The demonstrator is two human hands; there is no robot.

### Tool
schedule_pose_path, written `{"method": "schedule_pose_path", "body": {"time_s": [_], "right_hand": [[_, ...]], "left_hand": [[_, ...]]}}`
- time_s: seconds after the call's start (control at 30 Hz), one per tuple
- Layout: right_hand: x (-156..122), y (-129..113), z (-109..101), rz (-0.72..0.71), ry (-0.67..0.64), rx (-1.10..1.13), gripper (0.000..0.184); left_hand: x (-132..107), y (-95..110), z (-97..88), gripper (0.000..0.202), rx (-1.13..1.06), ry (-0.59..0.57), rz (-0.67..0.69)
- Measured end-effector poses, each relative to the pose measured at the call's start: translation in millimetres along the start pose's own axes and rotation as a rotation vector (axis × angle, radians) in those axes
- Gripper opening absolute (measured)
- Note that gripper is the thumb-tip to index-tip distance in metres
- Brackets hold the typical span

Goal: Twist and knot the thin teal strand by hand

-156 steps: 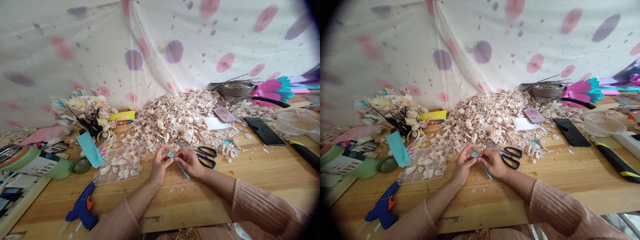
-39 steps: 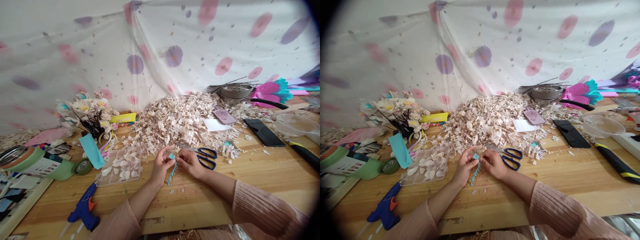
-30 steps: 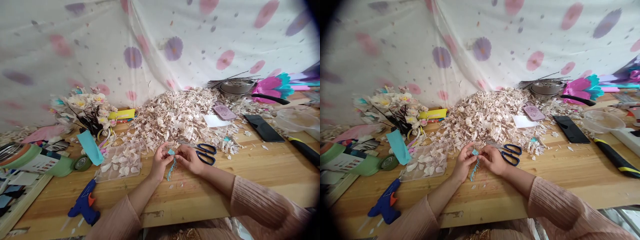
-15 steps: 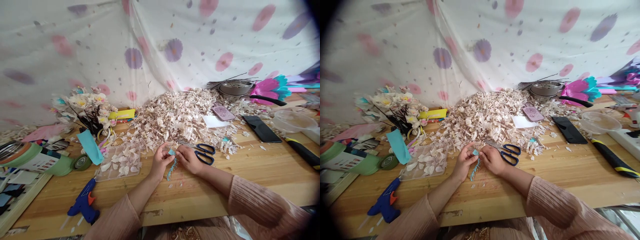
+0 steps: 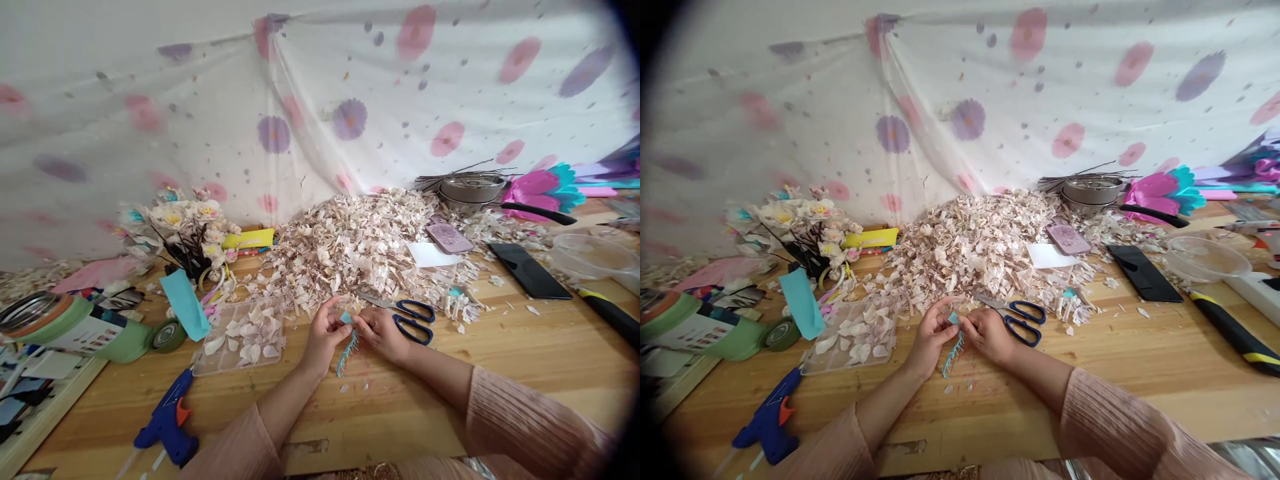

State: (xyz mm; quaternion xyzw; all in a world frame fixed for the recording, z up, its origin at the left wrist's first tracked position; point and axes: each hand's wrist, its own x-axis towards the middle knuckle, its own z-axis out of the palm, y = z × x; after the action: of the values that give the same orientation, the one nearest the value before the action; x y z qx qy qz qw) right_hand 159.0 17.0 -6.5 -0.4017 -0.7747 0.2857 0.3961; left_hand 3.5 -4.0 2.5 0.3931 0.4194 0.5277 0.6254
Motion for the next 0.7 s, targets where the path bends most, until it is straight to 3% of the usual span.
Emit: {"method": "schedule_pose_path", "body": {"time_s": [0.2,0.37,0.7], "right_hand": [[0.4,-1.2,-2.9,0.022,0.013,0.074,0.054],[-0.7,-4.5,-7.8,-0.009,0.015,0.134,0.044],[-0.4,-4.2,-6.0,-0.035,-0.026,0.061,0.043]], "left_hand": [[0.4,-1.2,-2.0,0.066,-0.006,0.004,-0.002],[1.1,-0.7,-1.6,0.065,-0.062,0.042,-0.002],[0.1,-3.0,-2.7,0.066,-0.015,0.03,0.023]]}}
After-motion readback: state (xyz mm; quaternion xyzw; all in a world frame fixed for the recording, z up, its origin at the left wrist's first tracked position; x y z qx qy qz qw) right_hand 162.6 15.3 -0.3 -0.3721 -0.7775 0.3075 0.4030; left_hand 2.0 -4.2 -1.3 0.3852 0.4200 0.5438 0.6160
